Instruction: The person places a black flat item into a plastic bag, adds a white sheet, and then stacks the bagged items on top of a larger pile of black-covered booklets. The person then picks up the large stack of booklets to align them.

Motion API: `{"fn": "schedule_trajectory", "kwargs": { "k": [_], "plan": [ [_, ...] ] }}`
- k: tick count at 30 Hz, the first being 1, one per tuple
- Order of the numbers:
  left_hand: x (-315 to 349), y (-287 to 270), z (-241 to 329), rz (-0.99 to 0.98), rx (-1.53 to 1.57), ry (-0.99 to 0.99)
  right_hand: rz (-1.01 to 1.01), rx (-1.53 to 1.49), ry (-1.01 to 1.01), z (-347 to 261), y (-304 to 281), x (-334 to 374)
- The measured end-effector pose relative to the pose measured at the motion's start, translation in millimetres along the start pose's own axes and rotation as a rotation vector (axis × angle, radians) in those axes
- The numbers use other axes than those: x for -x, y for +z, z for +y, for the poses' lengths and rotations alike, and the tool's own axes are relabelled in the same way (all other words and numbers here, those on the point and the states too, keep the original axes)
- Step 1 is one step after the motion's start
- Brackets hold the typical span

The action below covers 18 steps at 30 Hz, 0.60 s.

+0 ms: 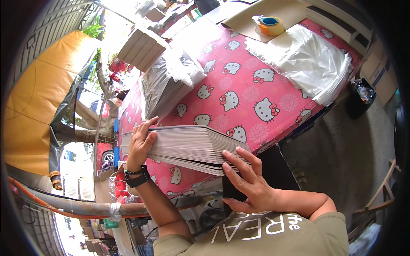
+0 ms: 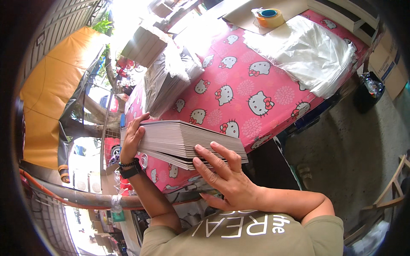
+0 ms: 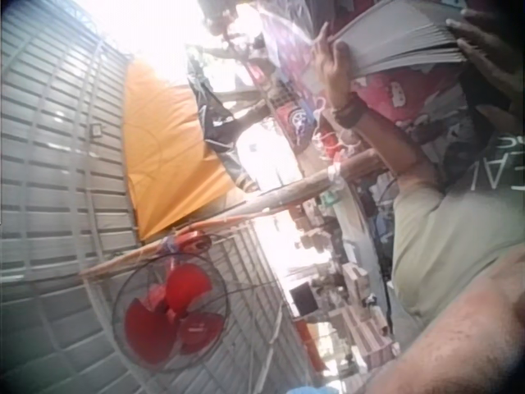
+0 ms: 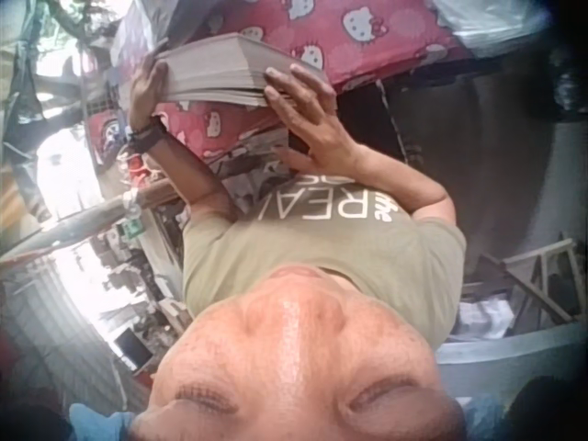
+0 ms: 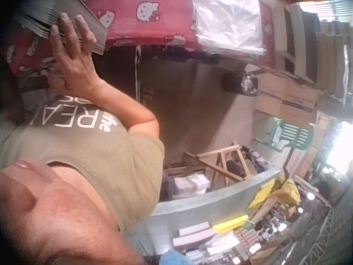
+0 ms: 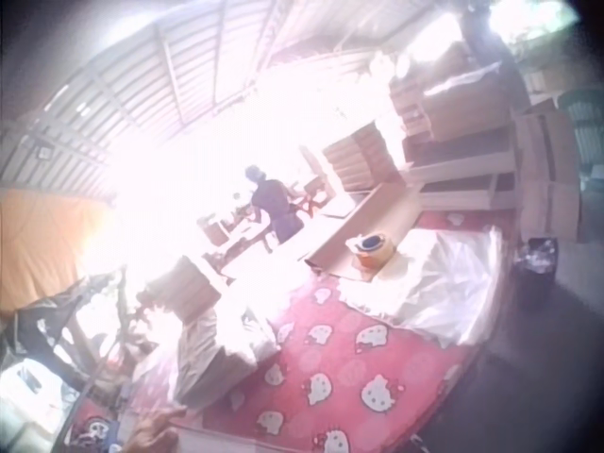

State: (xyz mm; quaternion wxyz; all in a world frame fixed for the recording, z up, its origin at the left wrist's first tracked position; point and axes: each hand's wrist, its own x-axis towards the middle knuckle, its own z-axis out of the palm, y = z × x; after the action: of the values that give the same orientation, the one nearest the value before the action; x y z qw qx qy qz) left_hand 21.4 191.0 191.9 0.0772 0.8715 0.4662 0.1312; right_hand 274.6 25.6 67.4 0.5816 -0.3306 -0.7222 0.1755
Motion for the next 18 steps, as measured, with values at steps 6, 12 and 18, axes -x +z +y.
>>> {"fn": "schedule_trajectory", "kwargs": {
  "k": [6, 12, 18],
  "plan": [
    [1.4, 0.2, -2.1, 0.004, -0.015, -0.002, -0.012, -0.002, 0.006, -2.1, 2.4, 1.5],
    [1.8, -0.2, -1.6, 0.004, -0.023, -0.001, -0.009, 0.013, -0.007, -0.9, 4.9, 3.3],
    [2.2, -0.4, -1.3, 0.007, -0.030, 0.010, -0.006, 0.019, 0.010, -2.4, 3.7, 4.3]
  ]
}}
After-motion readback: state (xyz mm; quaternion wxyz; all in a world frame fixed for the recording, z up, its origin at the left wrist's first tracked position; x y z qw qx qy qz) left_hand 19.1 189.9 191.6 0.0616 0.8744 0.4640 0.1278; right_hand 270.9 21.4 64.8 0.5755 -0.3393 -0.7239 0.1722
